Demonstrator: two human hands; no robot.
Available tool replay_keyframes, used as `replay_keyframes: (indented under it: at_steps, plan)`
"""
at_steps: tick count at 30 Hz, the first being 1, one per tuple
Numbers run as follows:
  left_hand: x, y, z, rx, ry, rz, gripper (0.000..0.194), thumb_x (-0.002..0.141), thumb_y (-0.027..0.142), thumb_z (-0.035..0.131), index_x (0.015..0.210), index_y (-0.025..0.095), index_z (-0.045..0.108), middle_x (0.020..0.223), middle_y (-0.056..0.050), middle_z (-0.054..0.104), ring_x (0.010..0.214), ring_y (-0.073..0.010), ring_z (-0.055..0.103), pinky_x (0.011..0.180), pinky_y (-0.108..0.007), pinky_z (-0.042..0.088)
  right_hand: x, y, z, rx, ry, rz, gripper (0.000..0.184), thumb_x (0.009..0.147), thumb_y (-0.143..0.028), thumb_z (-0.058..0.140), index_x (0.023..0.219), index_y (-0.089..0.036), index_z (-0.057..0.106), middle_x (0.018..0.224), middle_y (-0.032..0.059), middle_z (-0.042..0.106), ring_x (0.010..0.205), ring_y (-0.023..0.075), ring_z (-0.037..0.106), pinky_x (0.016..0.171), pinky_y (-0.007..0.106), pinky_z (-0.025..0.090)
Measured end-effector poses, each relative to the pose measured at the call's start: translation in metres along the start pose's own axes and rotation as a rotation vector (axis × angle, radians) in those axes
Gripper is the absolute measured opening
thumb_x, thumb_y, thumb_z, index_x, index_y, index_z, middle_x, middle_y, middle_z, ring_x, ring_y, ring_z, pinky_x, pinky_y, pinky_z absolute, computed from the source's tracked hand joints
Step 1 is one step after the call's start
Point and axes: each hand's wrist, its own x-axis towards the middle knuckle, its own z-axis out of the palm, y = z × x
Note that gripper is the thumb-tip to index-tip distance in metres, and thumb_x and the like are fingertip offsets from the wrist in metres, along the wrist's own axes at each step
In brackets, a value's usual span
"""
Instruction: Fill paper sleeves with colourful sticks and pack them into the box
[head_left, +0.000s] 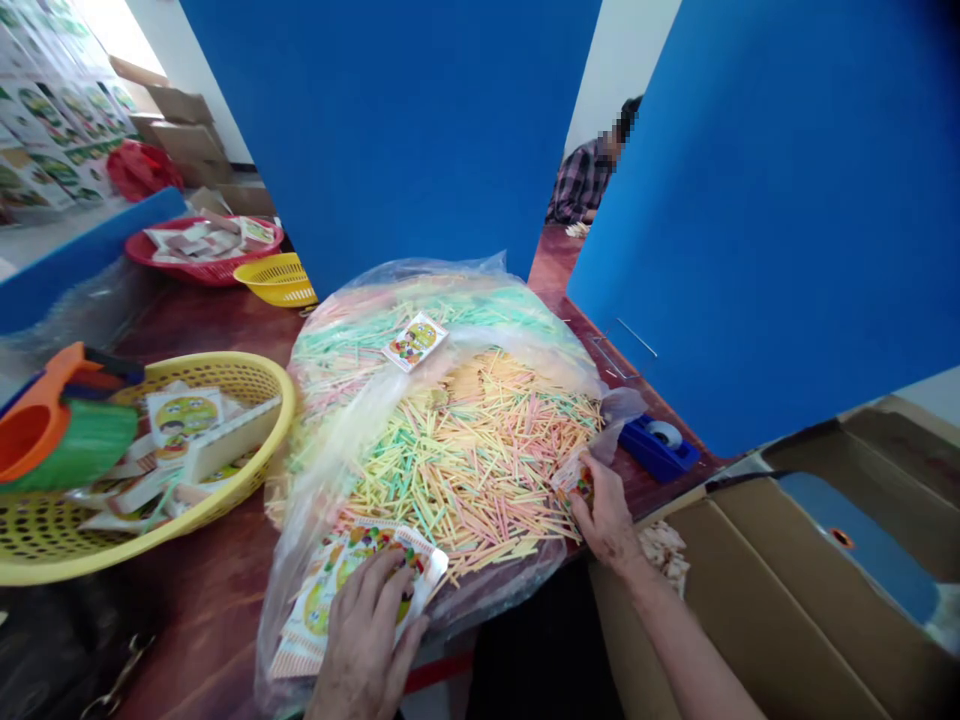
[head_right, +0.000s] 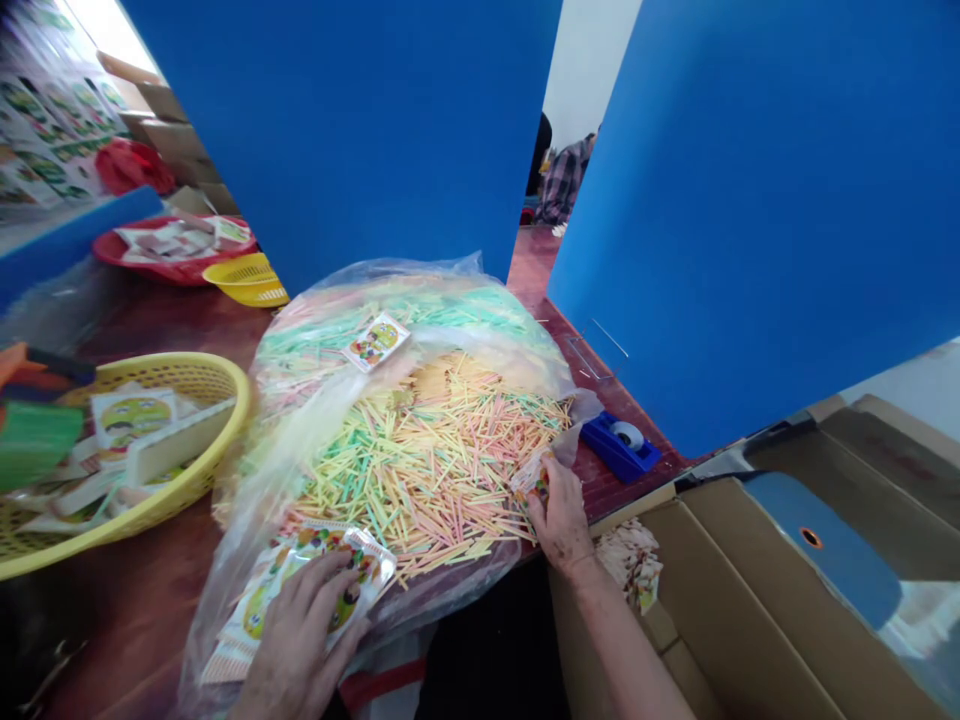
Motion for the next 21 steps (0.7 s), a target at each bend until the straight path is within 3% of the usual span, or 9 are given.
replay_keyframes:
  at_steps: [5, 9, 12, 17, 21]
  plan:
    - [-0.002, -0.018, 0.008, 0.136, 0.017, 0.116, 0.026, 0.078, 0.024, 0.055, 0.104, 0.02, 0.056, 0.118, -0.009, 0.053, 0.111, -0.0248, 0.046, 0.092, -0.039, 0.039, 0.007, -0.002, 0.009, -0.02, 0.017, -0.015, 0.053, 0.08, -0.026, 0.046, 0.129, -0.015, 0.03, 0.122, 0.015, 0.045, 0.111, 0.027, 0.042, 0.092, 0.048, 0.039]
    - [0.004, -0.023, -0.003, 0.115, -0.008, 0.101, 0.025, 0.079, 0.022, 0.053, 0.104, 0.021, 0.055, 0.117, -0.009, 0.053, 0.111, -0.0238, 0.046, 0.093, -0.039, 0.039, 0.011, -0.005, 0.002, -0.01, -0.006, -0.021, 0.051, 0.08, -0.027, 0.046, 0.128, -0.017, 0.032, 0.121, 0.0141, 0.047, 0.11, 0.0274, 0.044, 0.092, 0.048, 0.04]
    - [0.008, -0.016, -0.018, 0.062, -0.07, 0.045, 0.026, 0.08, 0.022, 0.052, 0.105, 0.02, 0.052, 0.118, -0.009, 0.052, 0.112, -0.0231, 0.045, 0.094, -0.04, 0.039, 0.005, -0.005, -0.007, -0.028, -0.018, -0.012, 0.056, 0.08, -0.033, 0.048, 0.13, -0.016, 0.031, 0.124, 0.0153, 0.045, 0.111, 0.0283, 0.045, 0.093, 0.048, 0.039]
    - [0.007, -0.006, -0.024, 0.106, 0.001, -0.132, 0.035, 0.079, 0.03, 0.053, 0.11, 0.014, 0.048, 0.115, -0.015, 0.052, 0.11, -0.0269, 0.047, 0.093, -0.045, 0.039, -0.011, 0.007, -0.01, -0.136, -0.077, 0.043, 0.077, 0.073, -0.049, 0.055, 0.133, -0.01, 0.027, 0.129, 0.02, 0.041, 0.116, 0.0334, 0.04, 0.094, 0.05, 0.036]
    - [0.007, 0.0, -0.02, 0.123, 0.009, -0.193, 0.043, 0.077, 0.036, 0.052, 0.114, 0.014, 0.048, 0.115, -0.016, 0.054, 0.11, -0.032, 0.047, 0.091, -0.05, 0.038, -0.011, 0.007, -0.004, -0.125, -0.094, 0.03, 0.065, 0.08, -0.039, 0.045, 0.134, -0.01, 0.025, 0.129, 0.0197, 0.041, 0.117, 0.031, 0.041, 0.093, 0.049, 0.038]
